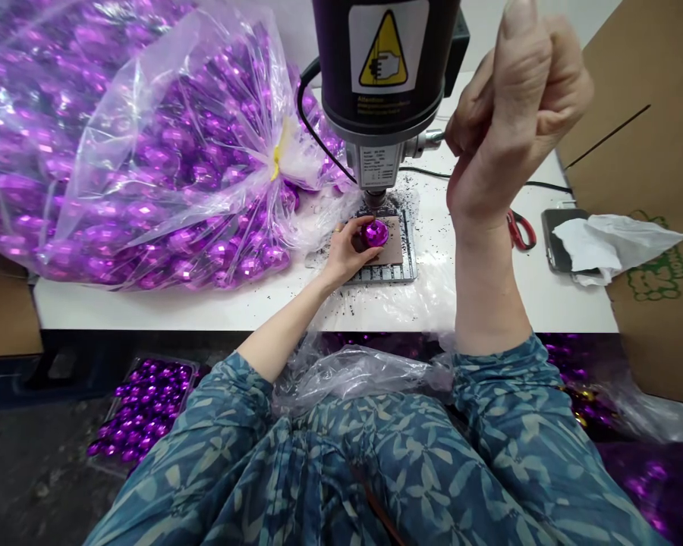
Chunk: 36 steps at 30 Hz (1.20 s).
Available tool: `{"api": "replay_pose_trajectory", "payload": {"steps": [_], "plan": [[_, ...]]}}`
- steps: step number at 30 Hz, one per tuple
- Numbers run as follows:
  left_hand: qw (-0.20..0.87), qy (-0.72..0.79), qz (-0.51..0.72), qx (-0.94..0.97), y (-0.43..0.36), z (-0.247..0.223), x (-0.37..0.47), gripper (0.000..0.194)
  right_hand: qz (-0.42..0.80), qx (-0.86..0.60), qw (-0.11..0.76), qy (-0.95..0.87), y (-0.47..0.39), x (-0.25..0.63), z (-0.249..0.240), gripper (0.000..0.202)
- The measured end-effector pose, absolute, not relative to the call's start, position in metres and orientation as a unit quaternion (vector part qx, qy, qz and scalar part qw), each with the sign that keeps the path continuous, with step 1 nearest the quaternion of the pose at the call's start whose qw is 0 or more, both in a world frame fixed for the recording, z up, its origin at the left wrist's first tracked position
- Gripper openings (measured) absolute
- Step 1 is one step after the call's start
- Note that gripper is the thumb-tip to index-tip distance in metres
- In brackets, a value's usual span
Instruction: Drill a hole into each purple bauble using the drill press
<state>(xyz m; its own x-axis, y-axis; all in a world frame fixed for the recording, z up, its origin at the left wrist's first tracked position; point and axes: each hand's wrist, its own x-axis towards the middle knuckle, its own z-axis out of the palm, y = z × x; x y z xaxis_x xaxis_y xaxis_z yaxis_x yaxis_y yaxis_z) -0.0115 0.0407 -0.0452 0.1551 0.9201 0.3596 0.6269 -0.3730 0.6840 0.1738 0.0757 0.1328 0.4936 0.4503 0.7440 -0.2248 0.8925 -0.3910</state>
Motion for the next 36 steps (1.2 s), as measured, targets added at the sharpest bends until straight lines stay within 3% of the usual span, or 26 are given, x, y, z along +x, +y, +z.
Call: {"api": "replay_pose_trajectory", "payload": {"steps": [9,14,29,36], "plan": [[0.205,0.528,0.381,0.73,0.039,-0.048,-0.012,0.068,0.163,-0.193,0.848,-0.465,0.053,0.17,0.113,0.069],[0.221,0.532,0.383,0.722,0.036,-0.045,-0.011,0.068,0.131,-0.158,0.874,-0.441,0.057,0.166,0.103,0.074],[0.222,0.535,0.39,0.716,0.036,-0.049,-0.012,0.067,0.155,-0.158,0.85,-0.478,0.05,0.172,0.068,0.076],[0.216,0.54,0.389,0.714,0.038,-0.048,-0.009,0.067,0.146,-0.123,0.879,-0.437,0.063,0.164,0.104,0.071]]}}
